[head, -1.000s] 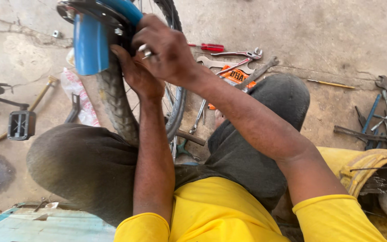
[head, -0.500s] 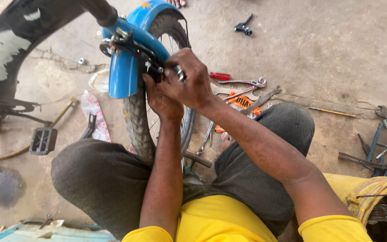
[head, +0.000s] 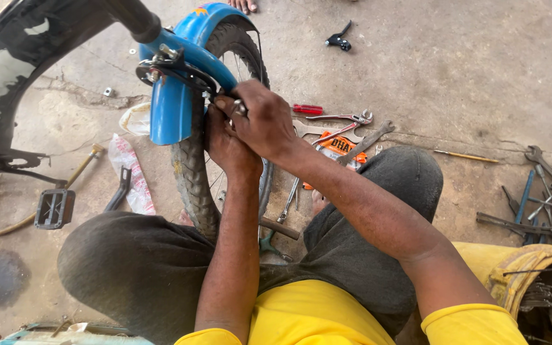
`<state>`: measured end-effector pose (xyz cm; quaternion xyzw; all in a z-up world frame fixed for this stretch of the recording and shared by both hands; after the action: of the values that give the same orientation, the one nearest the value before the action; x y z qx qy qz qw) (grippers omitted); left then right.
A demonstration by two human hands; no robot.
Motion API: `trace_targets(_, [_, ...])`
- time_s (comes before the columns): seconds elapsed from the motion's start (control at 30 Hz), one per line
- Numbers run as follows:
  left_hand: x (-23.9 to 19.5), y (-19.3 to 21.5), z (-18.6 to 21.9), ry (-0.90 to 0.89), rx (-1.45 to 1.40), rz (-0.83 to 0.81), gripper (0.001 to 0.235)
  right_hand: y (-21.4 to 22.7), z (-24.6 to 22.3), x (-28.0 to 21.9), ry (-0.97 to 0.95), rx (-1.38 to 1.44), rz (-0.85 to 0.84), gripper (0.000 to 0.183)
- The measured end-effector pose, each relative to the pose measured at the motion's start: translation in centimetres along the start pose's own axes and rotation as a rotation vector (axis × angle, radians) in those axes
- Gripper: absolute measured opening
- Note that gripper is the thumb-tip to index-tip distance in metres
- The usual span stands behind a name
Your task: The person is repairing the front wheel of a bicycle. They use various tools, including a wrench and pliers, to adjust and tighten components on the front wheel hub and brake assembly.
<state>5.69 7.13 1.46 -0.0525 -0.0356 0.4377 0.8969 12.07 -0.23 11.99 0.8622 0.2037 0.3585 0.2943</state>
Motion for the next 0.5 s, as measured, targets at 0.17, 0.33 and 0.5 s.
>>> trace_targets(0.17, [-0.1, -1.1, 0.2, 0.104, -0.708, -0.072, 0.041, 0.4, -0.7, -0.2, 0.069, 0.077, 0.041, 0.009])
trace_targets(0.33, [0.0, -2.3, 0.7, 0.152, -0.982, -0.202, 0.041, 1.1, -1.9, -0.2, 0.232, 0.135, 0.071, 0.006])
trace_targets(0.5, [0.4, -2.7, -0.2, 0.259, -1.119, -0.157, 0.043, -0.9, 1.4, 0.4, -0.045, 0.014, -0.069, 0.018])
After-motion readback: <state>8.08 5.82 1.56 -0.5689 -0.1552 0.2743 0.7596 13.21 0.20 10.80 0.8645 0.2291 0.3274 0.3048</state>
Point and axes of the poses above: each hand's wrist, its own x-axis towards the middle knuckle, its own y-axis out of the back of the hand, z = x × y, the point moved 10 cm from there along x, towards the middle knuckle, and after that the axes turned 3 degrees about -x, right-handed, at the moved point
